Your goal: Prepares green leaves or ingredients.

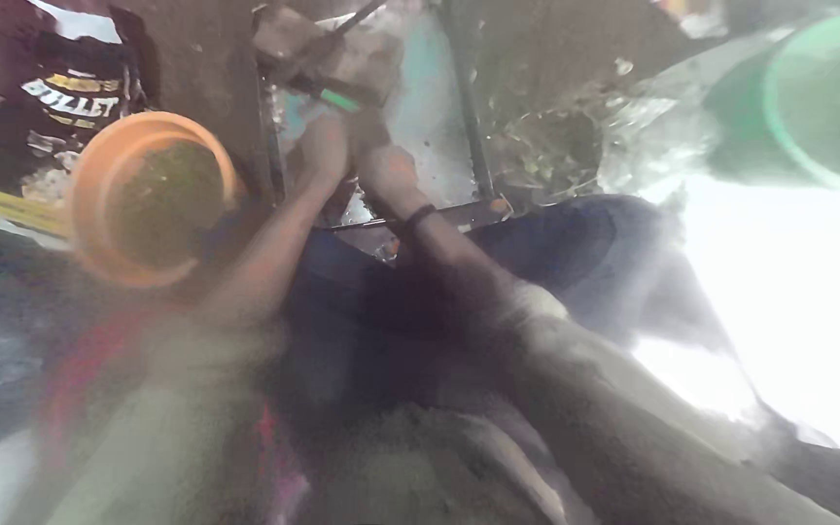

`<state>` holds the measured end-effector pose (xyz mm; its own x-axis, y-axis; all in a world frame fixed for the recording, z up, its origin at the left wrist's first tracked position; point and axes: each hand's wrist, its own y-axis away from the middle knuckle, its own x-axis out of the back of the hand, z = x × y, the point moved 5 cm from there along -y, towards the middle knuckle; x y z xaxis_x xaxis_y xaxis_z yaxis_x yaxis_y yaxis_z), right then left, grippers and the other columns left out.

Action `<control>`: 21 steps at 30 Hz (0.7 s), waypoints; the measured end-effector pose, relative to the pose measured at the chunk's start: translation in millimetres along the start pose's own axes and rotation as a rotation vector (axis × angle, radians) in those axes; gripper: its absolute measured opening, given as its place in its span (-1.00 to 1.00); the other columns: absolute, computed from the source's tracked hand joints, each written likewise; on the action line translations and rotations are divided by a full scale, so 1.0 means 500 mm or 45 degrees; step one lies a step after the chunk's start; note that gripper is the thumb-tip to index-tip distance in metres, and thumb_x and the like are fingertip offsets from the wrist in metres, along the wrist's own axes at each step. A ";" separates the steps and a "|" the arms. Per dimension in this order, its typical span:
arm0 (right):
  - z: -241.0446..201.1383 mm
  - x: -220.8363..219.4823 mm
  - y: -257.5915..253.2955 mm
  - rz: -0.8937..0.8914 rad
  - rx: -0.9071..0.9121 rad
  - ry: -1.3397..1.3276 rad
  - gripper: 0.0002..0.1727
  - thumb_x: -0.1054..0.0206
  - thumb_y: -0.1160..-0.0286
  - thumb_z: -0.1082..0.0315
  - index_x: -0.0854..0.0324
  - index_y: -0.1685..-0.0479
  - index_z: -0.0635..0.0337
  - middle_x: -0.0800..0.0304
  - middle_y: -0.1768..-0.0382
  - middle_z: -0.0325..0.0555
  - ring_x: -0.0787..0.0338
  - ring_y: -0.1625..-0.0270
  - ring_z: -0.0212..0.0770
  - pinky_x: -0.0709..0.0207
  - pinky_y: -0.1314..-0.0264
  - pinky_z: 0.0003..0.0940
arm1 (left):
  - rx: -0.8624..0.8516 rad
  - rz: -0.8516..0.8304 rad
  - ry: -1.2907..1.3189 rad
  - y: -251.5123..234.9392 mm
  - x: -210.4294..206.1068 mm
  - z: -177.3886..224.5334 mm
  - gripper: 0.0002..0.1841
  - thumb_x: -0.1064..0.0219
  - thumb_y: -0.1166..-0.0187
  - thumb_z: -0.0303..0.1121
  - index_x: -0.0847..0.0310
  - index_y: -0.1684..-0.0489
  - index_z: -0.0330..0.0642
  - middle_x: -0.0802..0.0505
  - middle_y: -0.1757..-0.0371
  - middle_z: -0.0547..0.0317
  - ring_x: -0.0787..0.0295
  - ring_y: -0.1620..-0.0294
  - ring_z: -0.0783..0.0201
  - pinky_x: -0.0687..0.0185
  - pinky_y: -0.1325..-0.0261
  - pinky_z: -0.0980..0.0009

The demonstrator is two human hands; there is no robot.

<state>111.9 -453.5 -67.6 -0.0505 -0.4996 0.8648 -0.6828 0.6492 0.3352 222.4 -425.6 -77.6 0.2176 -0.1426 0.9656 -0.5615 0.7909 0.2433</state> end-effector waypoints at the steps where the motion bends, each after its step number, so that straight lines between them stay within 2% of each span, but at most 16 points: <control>1: -0.005 -0.005 -0.015 0.011 0.024 0.007 -0.57 -0.26 -0.62 0.20 -0.64 -0.42 0.09 -0.88 -0.03 0.20 -0.89 -0.08 0.29 -0.72 0.04 0.33 | 0.007 -0.001 0.000 0.000 -0.001 -0.001 -0.78 -0.35 -0.57 -0.41 -0.75 -0.02 -0.36 -0.82 -0.17 -0.32 -0.79 -0.25 -0.31 -0.72 -0.21 -0.32; 2: -0.008 -0.010 -0.025 0.018 0.042 0.017 -0.53 -0.26 -0.62 0.20 -0.60 -0.48 0.09 -0.88 -0.04 0.20 -0.89 -0.08 0.29 -0.72 0.04 0.33 | 0.003 0.006 -0.004 -0.002 -0.004 -0.003 -0.78 -0.34 -0.59 -0.40 -0.74 -0.03 -0.37 -0.83 -0.16 -0.31 -0.79 -0.24 -0.31 -0.72 -0.21 -0.32; 4: -0.007 -0.022 -0.033 0.032 0.060 0.052 -0.54 -0.23 -0.65 0.22 -0.60 -0.48 0.12 -0.87 -0.05 0.23 -0.88 -0.08 0.30 -0.72 0.03 0.33 | -0.025 0.020 0.000 -0.005 -0.010 -0.004 -0.77 -0.32 -0.61 -0.39 -0.74 -0.04 -0.37 -0.83 -0.14 -0.31 -0.80 -0.24 -0.30 -0.71 -0.22 -0.31; 7: -0.004 -0.034 -0.018 0.013 0.032 0.110 -0.65 -0.26 -0.62 0.25 -0.71 -0.27 0.17 -0.87 -0.01 0.24 -0.88 -0.06 0.32 -0.70 0.08 0.34 | -0.060 0.003 -0.026 -0.001 -0.005 0.002 -0.80 -0.32 -0.59 -0.43 -0.79 -0.03 -0.26 -0.84 -0.16 -0.26 -0.79 -0.26 -0.29 -0.70 -0.25 -0.30; 9: 0.003 -0.044 0.006 -0.001 0.007 0.120 -0.57 -0.31 -0.61 0.26 -0.64 -0.41 0.19 -0.85 -0.04 0.30 -0.86 -0.07 0.37 -0.71 0.05 0.36 | -0.067 -0.001 -0.028 0.001 0.005 0.008 -0.82 -0.33 -0.59 -0.42 -0.81 0.04 -0.26 -0.86 -0.12 -0.26 -0.81 -0.23 -0.30 -0.71 -0.22 -0.30; 11: 0.018 -0.052 0.036 -0.003 -0.015 0.106 -0.49 -0.28 -0.60 0.28 -0.54 -0.55 0.11 -0.86 0.03 0.27 -0.88 -0.01 0.35 -0.71 0.08 0.34 | -0.055 -0.013 -0.029 0.003 0.017 0.013 -0.81 -0.30 -0.61 -0.38 -0.79 0.11 -0.30 -0.87 -0.06 -0.29 -0.83 -0.19 -0.32 -0.72 -0.18 -0.31; 12: 0.028 -0.059 0.054 -0.008 -0.032 0.092 -0.50 -0.26 -0.59 0.30 -0.55 -0.54 0.09 -0.87 0.07 0.27 -0.88 0.01 0.36 -0.69 0.10 0.35 | -0.049 -0.030 -0.028 0.004 0.020 0.016 -0.79 -0.28 -0.64 -0.35 -0.79 0.10 -0.31 -0.87 -0.06 -0.29 -0.83 -0.19 -0.31 -0.71 -0.19 -0.31; 13: 0.039 -0.065 0.069 -0.010 -0.045 0.090 -0.43 -0.25 -0.59 0.30 -0.49 -0.64 0.02 -0.87 0.09 0.25 -0.88 0.01 0.34 -0.69 0.10 0.34 | -0.042 -0.047 -0.023 0.006 0.021 0.019 -0.77 -0.28 -0.66 -0.33 -0.79 0.08 -0.30 -0.87 -0.07 -0.29 -0.82 -0.21 -0.30 -0.71 -0.22 -0.30; 14: 0.046 -0.065 0.085 0.004 -0.049 0.074 -0.41 -0.27 -0.58 0.30 -0.49 -0.66 0.01 -0.86 0.11 0.25 -0.88 0.03 0.34 -0.69 0.13 0.32 | -0.033 -0.060 -0.009 0.009 0.021 0.020 -0.77 -0.29 -0.67 -0.32 -0.81 0.06 -0.29 -0.87 -0.10 -0.28 -0.81 -0.24 -0.29 -0.70 -0.25 -0.29; 15: 0.049 -0.060 0.099 0.023 -0.043 0.043 -0.46 -0.31 -0.57 0.30 -0.53 -0.58 0.08 -0.85 0.14 0.26 -0.87 0.06 0.35 -0.69 0.17 0.33 | -0.030 -0.061 0.004 0.008 0.019 0.019 -0.77 -0.31 -0.66 -0.31 -0.82 0.04 -0.26 -0.87 -0.13 -0.25 -0.81 -0.26 -0.26 -0.69 -0.28 -0.28; 17: 0.044 -0.048 0.084 0.030 -0.053 0.073 -0.48 -0.28 -0.56 0.24 -0.57 -0.53 0.07 -0.87 0.06 0.21 -0.89 0.03 0.29 -0.71 0.14 0.29 | -0.030 -0.045 0.039 0.001 0.010 0.012 -0.77 -0.31 -0.64 -0.33 -0.82 0.00 -0.25 -0.86 -0.17 -0.24 -0.80 -0.28 -0.25 -0.70 -0.31 -0.26; 18: 0.037 -0.038 0.075 0.009 -0.065 0.059 -0.49 -0.27 -0.58 0.25 -0.57 -0.53 0.09 -0.87 -0.02 0.23 -0.89 -0.04 0.29 -0.72 0.06 0.29 | -0.021 -0.038 0.063 0.000 0.009 0.010 -0.77 -0.31 -0.65 -0.34 -0.81 -0.02 -0.29 -0.85 -0.18 -0.27 -0.80 -0.28 -0.27 -0.70 -0.30 -0.27; 19: 0.024 -0.019 0.069 -0.087 -0.100 0.040 -0.48 -0.24 -0.64 0.27 -0.53 -0.60 0.09 -0.84 -0.15 0.23 -0.86 -0.18 0.29 -0.71 -0.09 0.29 | -0.008 -0.031 0.073 -0.002 0.007 0.007 -0.77 -0.30 -0.65 -0.36 -0.78 -0.02 -0.32 -0.83 -0.18 -0.30 -0.80 -0.26 -0.29 -0.71 -0.26 -0.29; 20: 0.008 0.002 0.064 -0.223 -0.130 0.014 -0.54 -0.21 -0.73 0.29 -0.52 -0.56 0.18 -0.78 -0.28 0.26 -0.78 -0.34 0.30 -0.65 -0.27 0.30 | 0.009 -0.022 0.073 -0.003 0.005 0.003 -0.80 -0.33 -0.61 -0.41 -0.78 0.00 -0.33 -0.83 -0.16 -0.31 -0.80 -0.23 -0.31 -0.72 -0.21 -0.31; 21: 0.003 -0.004 0.044 -0.110 -0.064 0.029 -0.64 -0.24 -0.65 0.28 -0.67 -0.30 0.24 -0.84 -0.13 0.26 -0.84 -0.22 0.30 -0.69 -0.12 0.30 | 0.029 -0.024 0.052 -0.003 0.002 0.001 -0.81 -0.34 -0.56 -0.44 -0.78 0.01 -0.32 -0.84 -0.15 -0.29 -0.81 -0.20 -0.31 -0.74 -0.16 -0.32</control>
<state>95.7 -439.2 -62.5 0.0240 -0.5424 0.8398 -0.6466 0.6322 0.4268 222.7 -427.2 -77.0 0.2601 -0.1325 0.9565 -0.5751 0.7745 0.2636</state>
